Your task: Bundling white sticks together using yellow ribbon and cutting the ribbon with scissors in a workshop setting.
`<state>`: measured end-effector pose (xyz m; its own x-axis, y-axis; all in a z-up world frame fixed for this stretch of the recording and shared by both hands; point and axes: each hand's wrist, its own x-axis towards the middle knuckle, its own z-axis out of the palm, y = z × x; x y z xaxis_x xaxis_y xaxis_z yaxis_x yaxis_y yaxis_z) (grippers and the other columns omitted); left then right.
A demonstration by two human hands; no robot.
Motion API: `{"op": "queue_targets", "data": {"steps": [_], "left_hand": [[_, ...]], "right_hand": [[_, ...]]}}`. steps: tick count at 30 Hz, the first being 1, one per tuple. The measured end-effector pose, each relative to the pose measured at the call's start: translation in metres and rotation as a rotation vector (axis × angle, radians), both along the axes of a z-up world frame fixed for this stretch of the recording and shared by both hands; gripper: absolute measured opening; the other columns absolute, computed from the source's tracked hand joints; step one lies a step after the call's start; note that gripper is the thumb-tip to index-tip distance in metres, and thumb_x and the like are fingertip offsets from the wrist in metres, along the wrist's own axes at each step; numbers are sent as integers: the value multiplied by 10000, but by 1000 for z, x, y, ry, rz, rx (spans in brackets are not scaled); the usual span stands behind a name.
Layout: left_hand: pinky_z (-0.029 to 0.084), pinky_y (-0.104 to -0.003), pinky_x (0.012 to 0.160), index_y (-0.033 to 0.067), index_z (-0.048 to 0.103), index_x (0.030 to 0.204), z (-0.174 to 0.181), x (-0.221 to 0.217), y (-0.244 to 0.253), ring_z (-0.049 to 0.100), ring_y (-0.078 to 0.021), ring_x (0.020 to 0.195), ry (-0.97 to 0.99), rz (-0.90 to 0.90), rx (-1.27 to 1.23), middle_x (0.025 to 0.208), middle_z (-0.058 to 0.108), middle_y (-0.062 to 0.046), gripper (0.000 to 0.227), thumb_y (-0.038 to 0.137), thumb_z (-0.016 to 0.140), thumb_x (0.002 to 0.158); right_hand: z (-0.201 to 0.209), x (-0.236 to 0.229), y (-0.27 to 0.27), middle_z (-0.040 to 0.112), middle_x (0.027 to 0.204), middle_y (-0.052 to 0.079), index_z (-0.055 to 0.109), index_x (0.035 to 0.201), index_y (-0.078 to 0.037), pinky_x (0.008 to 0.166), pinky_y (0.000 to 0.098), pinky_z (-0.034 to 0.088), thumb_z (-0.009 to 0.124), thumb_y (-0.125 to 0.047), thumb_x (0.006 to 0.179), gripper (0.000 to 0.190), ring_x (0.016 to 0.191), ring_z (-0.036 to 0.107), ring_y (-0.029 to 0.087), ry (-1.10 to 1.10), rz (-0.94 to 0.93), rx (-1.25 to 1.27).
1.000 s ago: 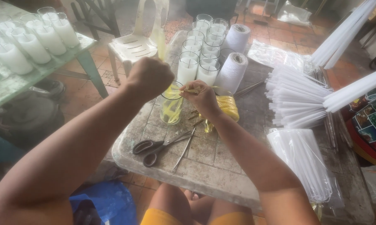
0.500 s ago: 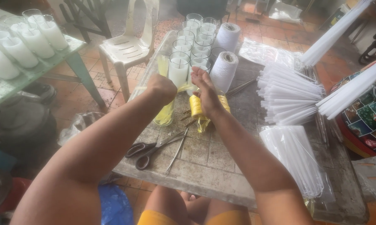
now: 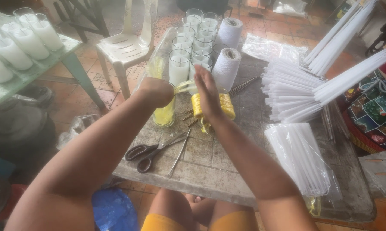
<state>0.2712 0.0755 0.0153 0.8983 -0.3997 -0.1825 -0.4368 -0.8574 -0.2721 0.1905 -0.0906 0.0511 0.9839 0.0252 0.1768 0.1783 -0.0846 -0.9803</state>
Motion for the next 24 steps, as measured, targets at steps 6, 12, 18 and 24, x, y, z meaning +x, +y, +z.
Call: {"op": "queue_targets", "data": {"steps": [6, 12, 18, 24], "left_hand": [[504, -329, 522, 85, 737, 795, -11, -24, 3, 717, -206, 775, -126, 50, -382, 781, 715, -45, 380, 13, 408, 970], [386, -370, 325, 205, 494, 698, -102, 61, 28, 492, -213, 447, -1233, -725, -433, 574, 477, 25, 329, 56, 511, 991], [345, -370, 341, 220, 575, 603, -62, 22, 22, 501, -189, 446, -868, -501, -363, 530, 501, 53, 234, 70, 546, 780], [577, -494, 759, 277, 769, 1033, 33, -45, 56, 721, -286, 940, -116, -223, -598, 1151, 710, 122, 436, 65, 451, 823]], "right_hand": [[26, 68, 28, 445, 1553, 218, 376, 1560, -60, 1235, 521, 279, 720, -834, 688, 1215, 1486, 344, 384, 156, 173, -297], [-11, 147, 45, 441, 1560, 219, 361, 1554, -58, 1198, 625, 296, 984, -495, 651, 1181, 1506, 283, 419, 636, 408, -116], [-5, 134, 61, 703, 930, 17, 813, 1020, -227, 940, 365, 568, 736, -301, 819, 228, 912, 694, 173, 226, 233, -334], [-27, 123, 57, 701, 1192, 118, 700, 1142, -138, 1133, 549, 391, 333, -566, 1071, 568, 1251, 607, 325, -115, 352, -551]]}}
